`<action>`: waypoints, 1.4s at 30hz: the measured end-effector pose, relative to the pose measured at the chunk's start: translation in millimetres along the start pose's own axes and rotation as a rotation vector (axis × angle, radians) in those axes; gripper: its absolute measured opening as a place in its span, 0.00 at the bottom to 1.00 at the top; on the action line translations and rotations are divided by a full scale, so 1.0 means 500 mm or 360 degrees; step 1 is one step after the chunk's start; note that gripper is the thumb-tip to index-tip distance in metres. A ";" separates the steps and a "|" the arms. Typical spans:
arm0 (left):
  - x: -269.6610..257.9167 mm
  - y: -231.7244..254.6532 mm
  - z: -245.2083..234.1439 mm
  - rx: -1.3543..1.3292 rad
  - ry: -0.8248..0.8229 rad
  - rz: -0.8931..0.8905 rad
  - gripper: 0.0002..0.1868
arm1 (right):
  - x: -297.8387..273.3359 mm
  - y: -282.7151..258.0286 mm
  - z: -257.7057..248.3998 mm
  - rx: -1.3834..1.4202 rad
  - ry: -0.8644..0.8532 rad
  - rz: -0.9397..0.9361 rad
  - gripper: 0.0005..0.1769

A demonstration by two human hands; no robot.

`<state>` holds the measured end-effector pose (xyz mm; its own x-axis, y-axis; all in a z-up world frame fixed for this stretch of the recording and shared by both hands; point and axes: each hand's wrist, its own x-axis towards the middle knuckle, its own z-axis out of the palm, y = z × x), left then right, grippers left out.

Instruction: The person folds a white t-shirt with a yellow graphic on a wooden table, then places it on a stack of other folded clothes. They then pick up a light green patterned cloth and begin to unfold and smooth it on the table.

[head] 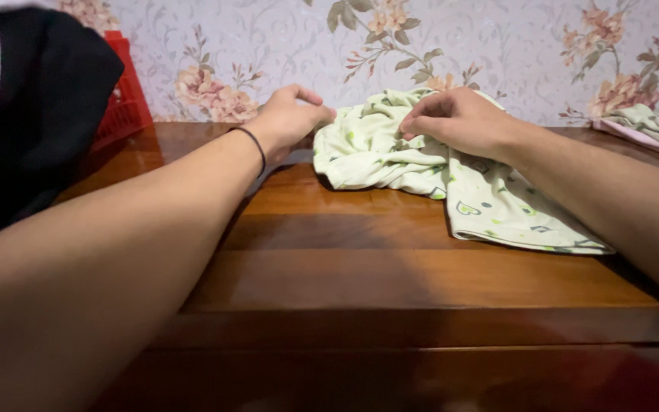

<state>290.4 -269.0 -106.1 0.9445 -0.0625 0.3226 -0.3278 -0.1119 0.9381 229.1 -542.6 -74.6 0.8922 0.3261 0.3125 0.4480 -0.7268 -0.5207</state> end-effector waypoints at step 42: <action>-0.013 0.029 0.033 -0.0031 0.0022 0.0398 0.20 | -0.001 -0.002 0.003 -0.0090 -0.0043 0.0015 0.17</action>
<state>279.2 -286.5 -96.6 0.8344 -0.0724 0.5464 -0.5508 -0.0752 0.8312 228.5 -541.1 -75.6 0.8980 0.3346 0.2857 0.4361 -0.7626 -0.4778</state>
